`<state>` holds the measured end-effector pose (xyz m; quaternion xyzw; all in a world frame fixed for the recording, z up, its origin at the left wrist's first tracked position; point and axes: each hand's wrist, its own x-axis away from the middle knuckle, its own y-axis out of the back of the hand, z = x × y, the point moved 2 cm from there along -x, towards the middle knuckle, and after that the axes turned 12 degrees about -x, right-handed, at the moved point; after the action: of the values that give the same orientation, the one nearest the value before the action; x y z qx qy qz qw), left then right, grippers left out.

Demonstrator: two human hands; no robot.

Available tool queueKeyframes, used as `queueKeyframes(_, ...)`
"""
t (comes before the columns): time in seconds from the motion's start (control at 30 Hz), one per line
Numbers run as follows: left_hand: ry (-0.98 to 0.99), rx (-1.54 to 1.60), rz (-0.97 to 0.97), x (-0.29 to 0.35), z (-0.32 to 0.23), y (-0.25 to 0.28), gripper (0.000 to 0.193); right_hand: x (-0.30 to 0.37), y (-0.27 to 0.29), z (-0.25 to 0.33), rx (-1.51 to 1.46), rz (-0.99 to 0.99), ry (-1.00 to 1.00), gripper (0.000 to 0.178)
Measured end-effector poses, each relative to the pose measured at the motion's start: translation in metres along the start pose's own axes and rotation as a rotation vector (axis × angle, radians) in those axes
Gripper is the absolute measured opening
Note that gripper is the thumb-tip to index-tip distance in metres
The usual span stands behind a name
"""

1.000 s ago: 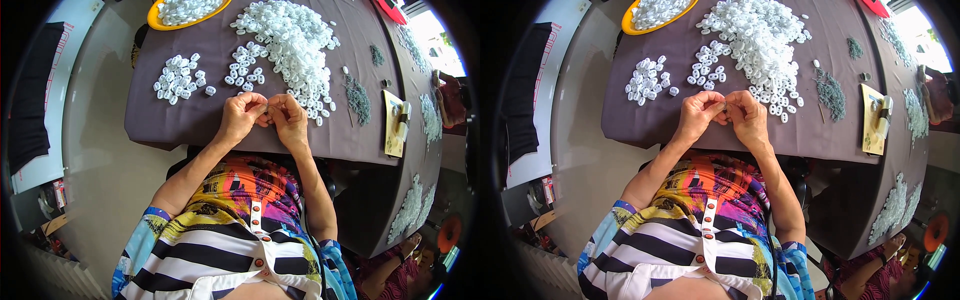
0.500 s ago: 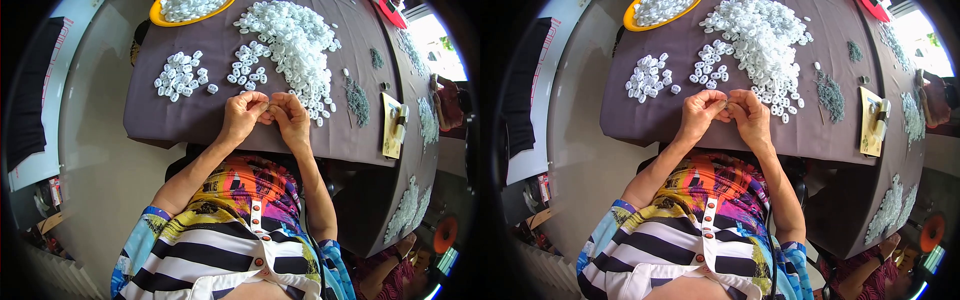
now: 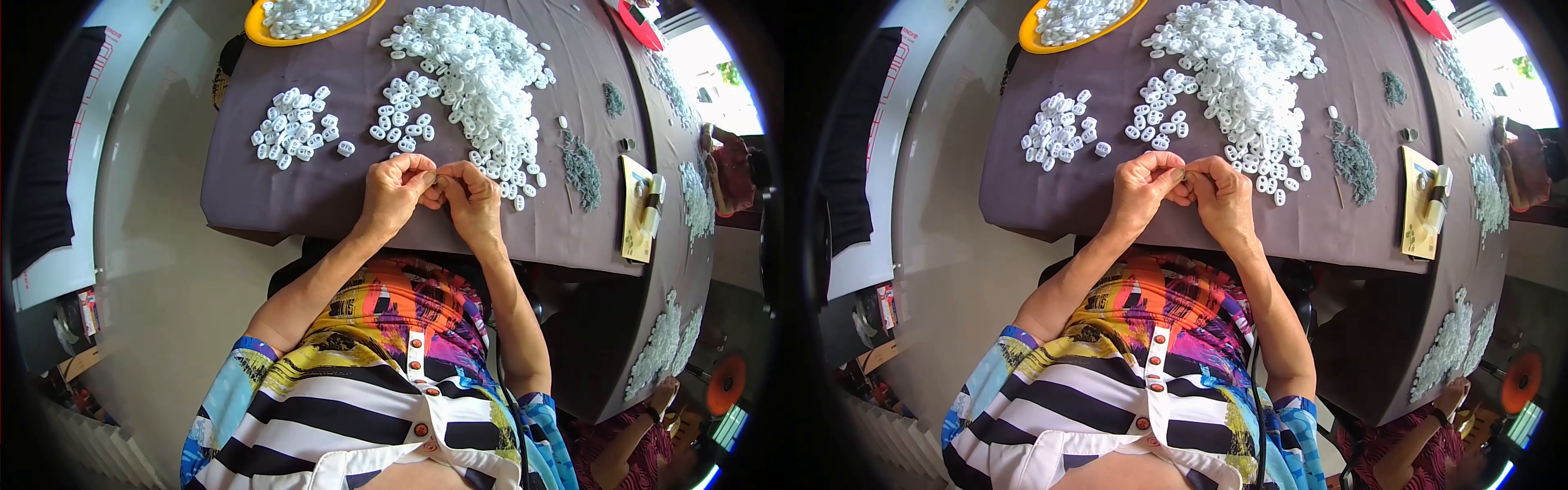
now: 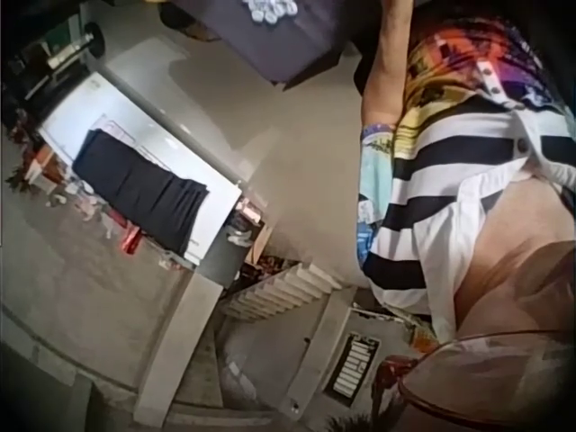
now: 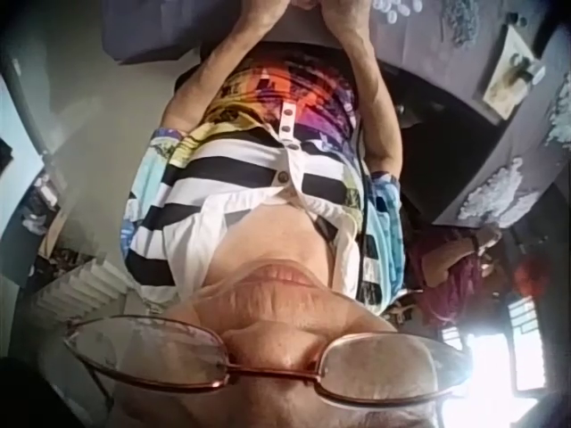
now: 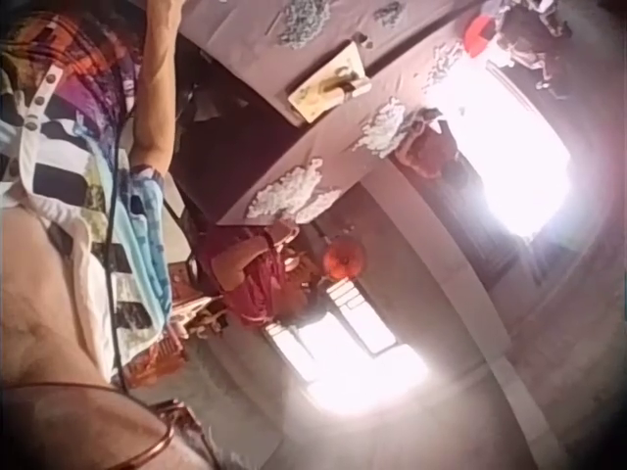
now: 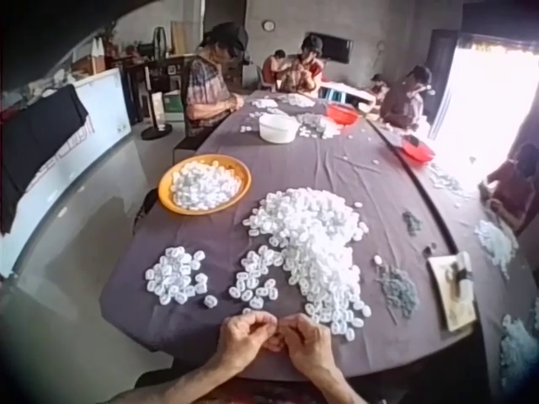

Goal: The person assembles plastic cord locks by picking up small metal pieces and plastic components from the table and pressing them together by hand.

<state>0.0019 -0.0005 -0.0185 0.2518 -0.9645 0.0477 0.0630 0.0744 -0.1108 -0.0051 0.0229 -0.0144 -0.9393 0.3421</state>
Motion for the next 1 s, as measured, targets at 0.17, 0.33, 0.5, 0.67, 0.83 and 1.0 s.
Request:
queueKeyframes(0.17, -0.029, 0.076, -0.047, 0.003, 0.0, 0.004, 0.008, -0.01, 0.004, 0.003, -0.087, 0.104, -0.073, 0.012)
queueKeyframes(0.33, -0.061, 0.149, -0.07, 0.006, 0.005, 0.007, 0.009, -0.037, -0.002, 0.024, 0.174, 0.018, -0.055, 0.018)
queueKeyframes(0.5, -0.068, 0.194, -0.097, 0.005, 0.003, 0.007, 0.01, -0.067, -0.009, 0.005, 0.581, -0.053, 0.271, 0.014)
queueKeyframes(0.67, -0.069, 0.242, -0.103, 0.003, 0.003, 0.009, 0.011, -0.064, -0.015, 0.01, 0.668, 0.052, 0.302, 0.016)
queueKeyframes(0.83, -0.071, 0.248, -0.104, 0.003, 0.004, 0.009, 0.011, -0.049, -0.008, 0.008, 0.543, 0.027, 0.418, 0.015)
queueKeyframes(1.0, -0.014, 0.219, -0.108, -0.002, 0.001, -0.001, 0.01, -0.023, 0.008, 0.004, -0.342, -0.088, -0.123, 0.009)
